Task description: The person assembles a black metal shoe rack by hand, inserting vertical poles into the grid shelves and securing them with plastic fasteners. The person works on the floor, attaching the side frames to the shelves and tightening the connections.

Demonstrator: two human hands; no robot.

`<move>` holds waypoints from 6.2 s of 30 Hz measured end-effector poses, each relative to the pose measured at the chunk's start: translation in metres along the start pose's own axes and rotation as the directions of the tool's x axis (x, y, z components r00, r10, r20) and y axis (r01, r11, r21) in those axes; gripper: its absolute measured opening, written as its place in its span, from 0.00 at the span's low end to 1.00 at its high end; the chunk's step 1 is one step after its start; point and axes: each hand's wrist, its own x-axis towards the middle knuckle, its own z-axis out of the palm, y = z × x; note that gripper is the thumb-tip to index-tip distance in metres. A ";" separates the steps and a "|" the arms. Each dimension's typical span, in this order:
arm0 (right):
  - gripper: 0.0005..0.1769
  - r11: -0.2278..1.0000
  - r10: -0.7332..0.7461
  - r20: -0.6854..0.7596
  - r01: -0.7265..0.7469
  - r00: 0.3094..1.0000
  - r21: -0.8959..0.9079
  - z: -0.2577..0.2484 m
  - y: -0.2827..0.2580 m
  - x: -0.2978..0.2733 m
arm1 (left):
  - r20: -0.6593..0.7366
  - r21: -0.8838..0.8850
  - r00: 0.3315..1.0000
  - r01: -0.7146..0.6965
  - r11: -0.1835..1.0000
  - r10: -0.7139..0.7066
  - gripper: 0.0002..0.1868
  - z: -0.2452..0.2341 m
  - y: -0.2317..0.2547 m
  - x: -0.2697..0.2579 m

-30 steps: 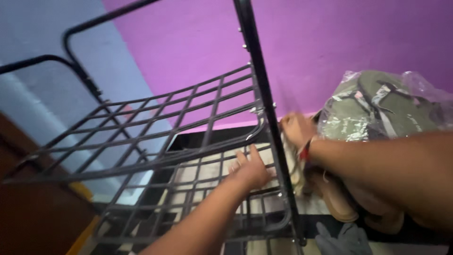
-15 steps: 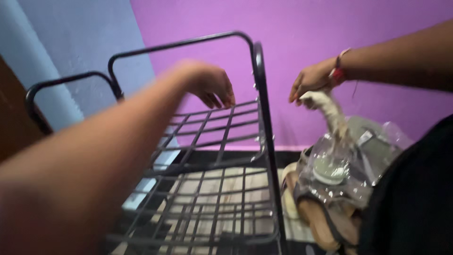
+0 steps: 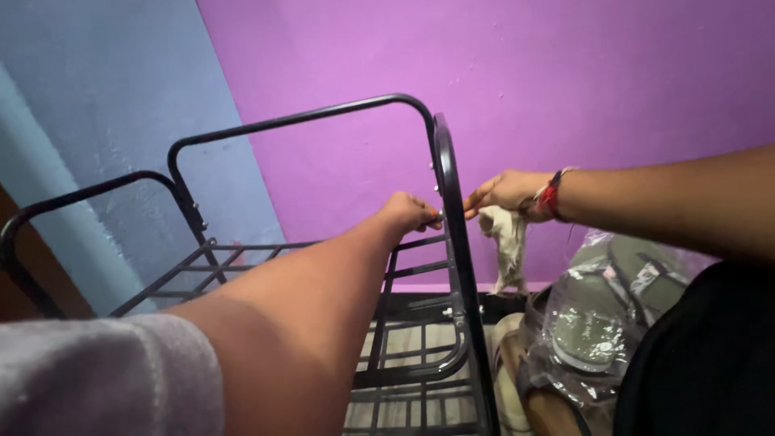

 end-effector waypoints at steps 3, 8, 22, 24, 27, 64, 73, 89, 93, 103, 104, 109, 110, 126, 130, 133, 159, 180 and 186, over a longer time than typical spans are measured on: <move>0.16 0.984 0.139 0.035 -0.142 0.990 0.104 0.001 -0.015 -0.001 | 0.143 0.693 0.968 0.050 0.720 -0.206 0.18 -0.003 0.014 0.029; 0.17 0.970 0.156 0.120 -0.175 0.981 0.169 -0.015 -0.007 0.013 | 0.123 0.612 0.981 0.045 0.790 -0.151 0.12 0.003 0.018 0.049; 0.14 0.959 0.261 0.194 -0.232 0.946 -0.161 -0.020 -0.088 -0.032 | -0.080 -0.085 0.996 0.031 0.996 -0.038 0.11 0.009 0.028 -0.033; 0.10 0.974 0.167 0.353 -0.209 0.920 0.083 -0.030 -0.097 -0.034 | -0.037 -0.127 0.999 -0.040 0.991 0.036 0.13 0.010 0.033 -0.035; 0.05 0.838 -0.075 0.492 -0.212 0.868 0.502 -0.021 -0.094 -0.034 | -0.351 -0.077 0.930 -0.144 0.987 0.108 0.13 0.005 0.060 -0.063; 0.08 0.960 0.180 -0.076 -0.159 0.981 0.229 0.020 -0.009 0.020 | 0.006 0.260 0.966 0.249 0.933 -0.259 0.10 0.001 0.060 -0.040; 0.13 0.989 0.139 0.126 -0.132 0.982 -0.059 0.000 -0.010 0.044 | 0.160 0.404 0.983 0.018 0.915 -0.090 0.18 -0.015 0.066 -0.044; 0.09 0.899 -0.287 0.129 0.314 0.949 -0.307 0.000 0.010 0.058 | 0.101 0.482 0.994 -0.085 0.872 0.041 0.14 -0.019 0.053 -0.086; 0.11 0.917 -0.252 0.114 0.275 0.961 -0.288 0.003 0.010 0.067 | 0.138 0.395 0.987 -0.131 0.909 0.083 0.16 -0.018 0.045 -0.069; 0.12 0.933 -0.205 0.085 0.221 0.975 -0.285 0.001 0.008 0.050 | -0.051 0.162 0.995 0.097 0.982 -0.090 0.20 0.010 0.009 0.013; 0.13 0.936 -0.193 0.090 0.211 0.977 -0.282 0.002 0.008 0.047 | -0.034 0.174 0.994 0.105 0.979 -0.101 0.20 0.010 0.010 0.014; 0.15 0.943 -0.168 0.114 0.193 0.979 -0.272 -0.002 0.001 0.039 | 0.020 0.265 0.961 0.260 0.928 -0.275 0.19 0.010 0.053 -0.018; 0.15 0.944 -0.168 0.118 0.194 0.979 -0.265 -0.003 0.002 0.040 | 0.012 0.301 0.944 0.312 0.901 -0.331 0.21 0.010 0.062 -0.026; 0.14 0.935 -0.180 0.102 0.202 0.978 -0.292 0.002 0.004 0.037 | 0.221 -0.029 0.952 0.223 0.974 -0.212 0.12 -0.004 0.046 -0.024; 0.14 0.931 -0.197 0.090 0.215 0.976 -0.294 0.007 0.006 0.038 | 0.152 -0.045 0.945 0.299 0.953 -0.289 0.10 -0.006 0.054 -0.039; 0.13 0.929 -0.184 0.069 0.196 0.981 -0.315 0.007 0.009 0.041 | 0.213 -0.050 0.927 0.326 0.944 -0.309 0.15 -0.003 0.057 -0.036; 0.14 0.983 0.070 0.061 -0.058 0.996 -0.172 -0.009 -0.008 0.029 | -0.004 -0.029 0.998 0.060 0.998 -0.060 0.13 -0.004 0.006 -0.016; 0.07 0.967 -0.228 -0.161 0.204 0.960 -0.154 -0.004 -0.057 0.020 | -0.518 -0.568 0.854 -0.295 0.768 -0.055 0.10 0.045 0.076 -0.058; 0.10 0.991 -0.133 -0.135 0.134 0.982 -0.008 0.003 -0.051 0.021 | -0.482 -0.678 0.854 -0.222 0.701 -0.197 0.10 0.046 0.088 -0.053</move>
